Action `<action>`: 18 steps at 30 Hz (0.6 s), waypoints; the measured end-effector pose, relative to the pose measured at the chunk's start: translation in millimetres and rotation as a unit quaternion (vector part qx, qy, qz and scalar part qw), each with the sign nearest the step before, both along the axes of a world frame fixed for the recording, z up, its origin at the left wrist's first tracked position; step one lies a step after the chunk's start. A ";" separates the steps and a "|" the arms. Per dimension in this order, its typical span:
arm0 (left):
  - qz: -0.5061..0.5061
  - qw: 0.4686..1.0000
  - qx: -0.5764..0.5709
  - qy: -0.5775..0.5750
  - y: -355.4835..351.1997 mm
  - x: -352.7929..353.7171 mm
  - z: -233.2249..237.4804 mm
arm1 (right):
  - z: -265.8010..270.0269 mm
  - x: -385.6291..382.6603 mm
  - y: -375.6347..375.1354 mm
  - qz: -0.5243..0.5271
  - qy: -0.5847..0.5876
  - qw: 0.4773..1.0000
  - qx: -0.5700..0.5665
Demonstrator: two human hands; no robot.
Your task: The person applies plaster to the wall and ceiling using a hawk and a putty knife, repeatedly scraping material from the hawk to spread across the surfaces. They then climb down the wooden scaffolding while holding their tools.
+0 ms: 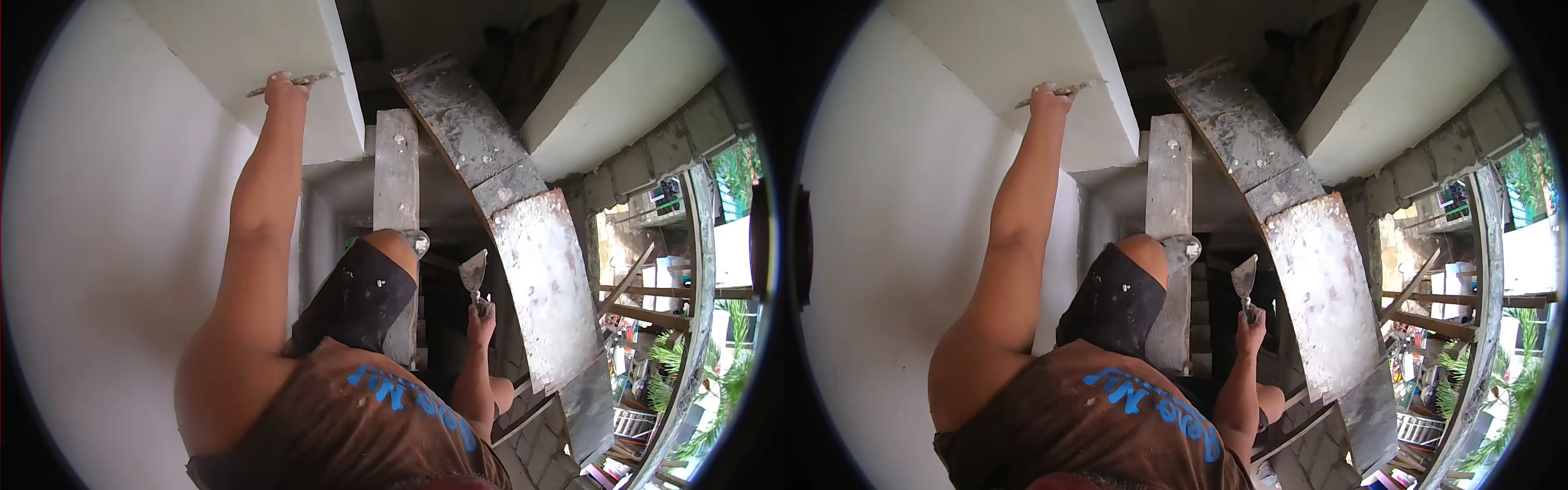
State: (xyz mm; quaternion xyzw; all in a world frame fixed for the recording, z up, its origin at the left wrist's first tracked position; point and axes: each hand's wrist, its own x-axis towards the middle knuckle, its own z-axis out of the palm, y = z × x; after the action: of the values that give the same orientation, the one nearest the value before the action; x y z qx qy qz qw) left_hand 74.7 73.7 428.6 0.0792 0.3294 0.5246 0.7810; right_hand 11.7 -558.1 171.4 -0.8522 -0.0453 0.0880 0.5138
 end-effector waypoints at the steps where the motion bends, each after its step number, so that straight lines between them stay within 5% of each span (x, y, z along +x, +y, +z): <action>1: -0.016 1.000 0.003 -0.005 16.3 5.5 10.7 | -3.6 -0.8 -2.1 0.000 0.017 1.000 0.017; 5: -0.056 0.995 0.076 0.015 35.3 20.2 66.2 | -29.9 4.6 -2.3 0.007 0.039 0.996 0.085; 12: -0.079 0.987 0.138 -0.009 43.2 21.9 168.0 | -14.6 -5.4 5.9 0.036 0.014 0.999 0.032; 18: -0.068 0.971 0.230 0.006 31.1 -16.7 197.1 | 3.0 -2.5 10.8 0.010 0.035 0.992 0.120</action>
State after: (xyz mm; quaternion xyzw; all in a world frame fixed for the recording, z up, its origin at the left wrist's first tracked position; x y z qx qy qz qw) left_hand 58.0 104.8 625.7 0.2817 0.1984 0.5316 0.7737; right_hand 9.2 -547.3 174.4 -0.7799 -0.0462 0.1174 0.6130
